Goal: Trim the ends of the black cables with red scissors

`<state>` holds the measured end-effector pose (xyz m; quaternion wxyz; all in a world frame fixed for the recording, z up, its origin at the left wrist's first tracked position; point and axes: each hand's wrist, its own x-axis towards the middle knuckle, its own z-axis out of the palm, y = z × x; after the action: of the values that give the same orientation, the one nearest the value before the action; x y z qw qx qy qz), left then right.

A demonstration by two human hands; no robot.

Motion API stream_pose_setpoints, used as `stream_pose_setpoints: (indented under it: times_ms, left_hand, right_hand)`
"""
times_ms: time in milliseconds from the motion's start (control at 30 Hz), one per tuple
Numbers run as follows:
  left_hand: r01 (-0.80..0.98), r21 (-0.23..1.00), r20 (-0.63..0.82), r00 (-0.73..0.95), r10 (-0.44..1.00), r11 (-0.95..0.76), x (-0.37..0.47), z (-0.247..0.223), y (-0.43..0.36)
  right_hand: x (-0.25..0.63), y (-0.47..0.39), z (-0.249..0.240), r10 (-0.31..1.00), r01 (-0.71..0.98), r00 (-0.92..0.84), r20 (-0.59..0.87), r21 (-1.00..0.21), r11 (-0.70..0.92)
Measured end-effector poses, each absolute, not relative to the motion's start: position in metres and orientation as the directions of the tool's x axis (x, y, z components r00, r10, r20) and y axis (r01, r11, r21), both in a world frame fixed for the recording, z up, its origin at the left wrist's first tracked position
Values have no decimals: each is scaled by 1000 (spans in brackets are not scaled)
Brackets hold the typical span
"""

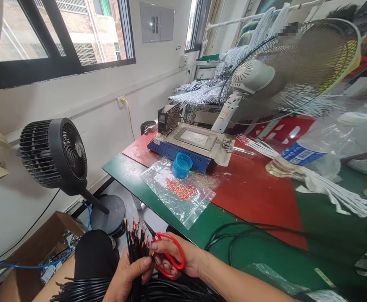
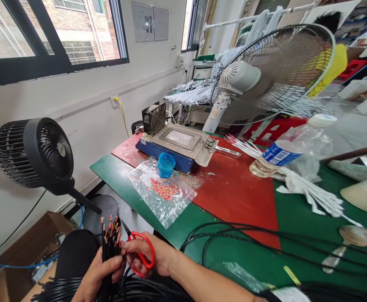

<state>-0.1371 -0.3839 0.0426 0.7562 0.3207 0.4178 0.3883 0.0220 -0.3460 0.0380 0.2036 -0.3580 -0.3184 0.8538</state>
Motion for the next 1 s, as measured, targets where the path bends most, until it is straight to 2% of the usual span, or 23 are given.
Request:
stream_pose_setpoints:
  times_ms: [100, 200, 367, 633, 1000]
  left_hand:
    - [-293, 826, -371, 357, 857, 481, -138, 45, -384]
    - [-292, 831, -368, 351, 861, 474, -137, 49, -385]
    - [-337, 808, -383, 322, 866, 483, -136, 49, -387]
    - [-266, 860, -345, 326, 880, 436, -142, 39, -382]
    - [-246, 879, -384, 140, 913, 408, -135, 47, -381]
  right_hand:
    - [22, -346, 39, 535, -137, -690, -487, -638, -758]
    - [23, -347, 35, 526, -135, -716, -459, -648, -750]
    - [23, -348, 26, 541, -122, -715, -443, -683, -720]
    - [19, -348, 44, 603, -231, -698, -386, -675, -700]
    - [19, -350, 37, 649, -171, -651, -393, -758, -630]
